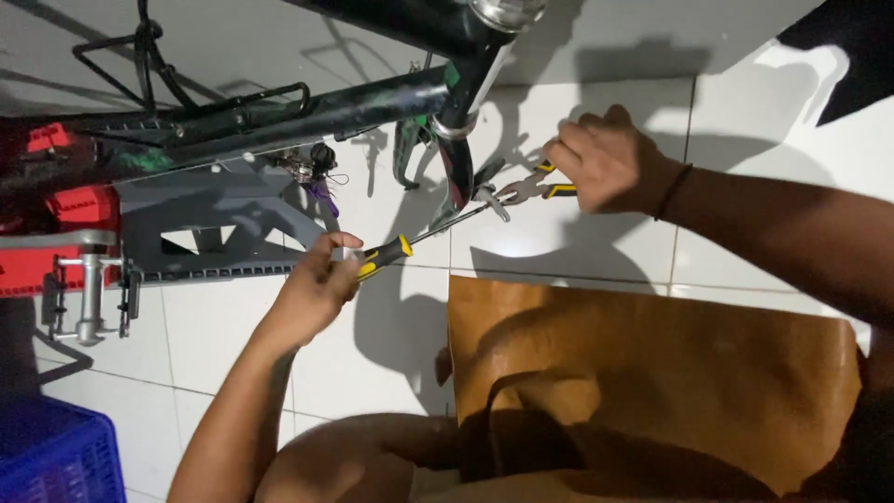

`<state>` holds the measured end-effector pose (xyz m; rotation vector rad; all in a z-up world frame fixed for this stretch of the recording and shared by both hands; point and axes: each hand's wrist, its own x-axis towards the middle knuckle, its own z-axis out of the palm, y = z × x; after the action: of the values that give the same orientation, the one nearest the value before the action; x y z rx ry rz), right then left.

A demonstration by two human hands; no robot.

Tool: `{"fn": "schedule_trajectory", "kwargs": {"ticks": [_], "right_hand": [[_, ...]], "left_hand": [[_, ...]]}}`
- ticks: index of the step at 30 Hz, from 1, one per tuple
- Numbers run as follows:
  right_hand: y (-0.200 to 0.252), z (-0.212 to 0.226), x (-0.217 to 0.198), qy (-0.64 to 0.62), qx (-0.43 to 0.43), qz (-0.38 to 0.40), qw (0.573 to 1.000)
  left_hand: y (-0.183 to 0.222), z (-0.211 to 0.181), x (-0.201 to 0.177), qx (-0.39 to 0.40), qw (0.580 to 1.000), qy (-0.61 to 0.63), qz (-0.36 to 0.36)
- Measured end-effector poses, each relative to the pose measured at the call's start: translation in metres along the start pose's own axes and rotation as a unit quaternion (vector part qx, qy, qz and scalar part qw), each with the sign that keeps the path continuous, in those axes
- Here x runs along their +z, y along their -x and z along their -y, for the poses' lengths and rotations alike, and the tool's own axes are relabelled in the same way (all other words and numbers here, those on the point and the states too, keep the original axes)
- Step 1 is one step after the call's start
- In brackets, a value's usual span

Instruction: Adjusting and tensioning a bicycle cable using pliers and a screwdriver.

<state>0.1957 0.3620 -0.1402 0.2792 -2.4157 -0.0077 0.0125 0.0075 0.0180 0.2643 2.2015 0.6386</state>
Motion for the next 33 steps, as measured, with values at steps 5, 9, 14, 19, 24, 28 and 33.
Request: {"fn": "schedule_trajectory", "kwargs": {"ticks": [5, 9, 14, 19, 24, 28, 33], "right_hand": [[0.002, 0.006, 0.002, -0.016, -0.007, 0.004, 1.0], [-0.015, 0.001, -0.012, -0.011, -0.023, -0.036, 0.999], [-0.012, -0.002, -0.005, -0.002, -0.025, -0.052, 0.998], [-0.006, -0.004, 0.002, 0.002, -0.034, -0.059, 0.998], [0.007, -0.001, 0.022, -0.002, -0.005, -0.058, 0.998], [0.003, 0.003, 0.007, -0.03, -0.006, -0.045, 0.999], [-0.006, 0.0, 0.001, -0.037, -0.008, -0.043, 0.998]], "left_hand": [[0.007, 0.032, -0.007, 0.271, 0.952, -0.14, -0.018], [-0.029, 0.051, 0.005, 0.365, 0.833, -0.392, -0.14], [-0.042, 0.076, 0.009, 0.497, 0.738, -0.375, -0.263], [-0.021, 0.011, 0.011, 0.085, 0.991, -0.062, -0.083], [-0.004, -0.008, -0.004, -0.02, 0.996, 0.085, -0.004], [0.001, 0.04, -0.003, 0.246, 0.966, -0.003, 0.076], [-0.007, 0.039, 0.0, 0.448, 0.867, -0.197, -0.093]]}}
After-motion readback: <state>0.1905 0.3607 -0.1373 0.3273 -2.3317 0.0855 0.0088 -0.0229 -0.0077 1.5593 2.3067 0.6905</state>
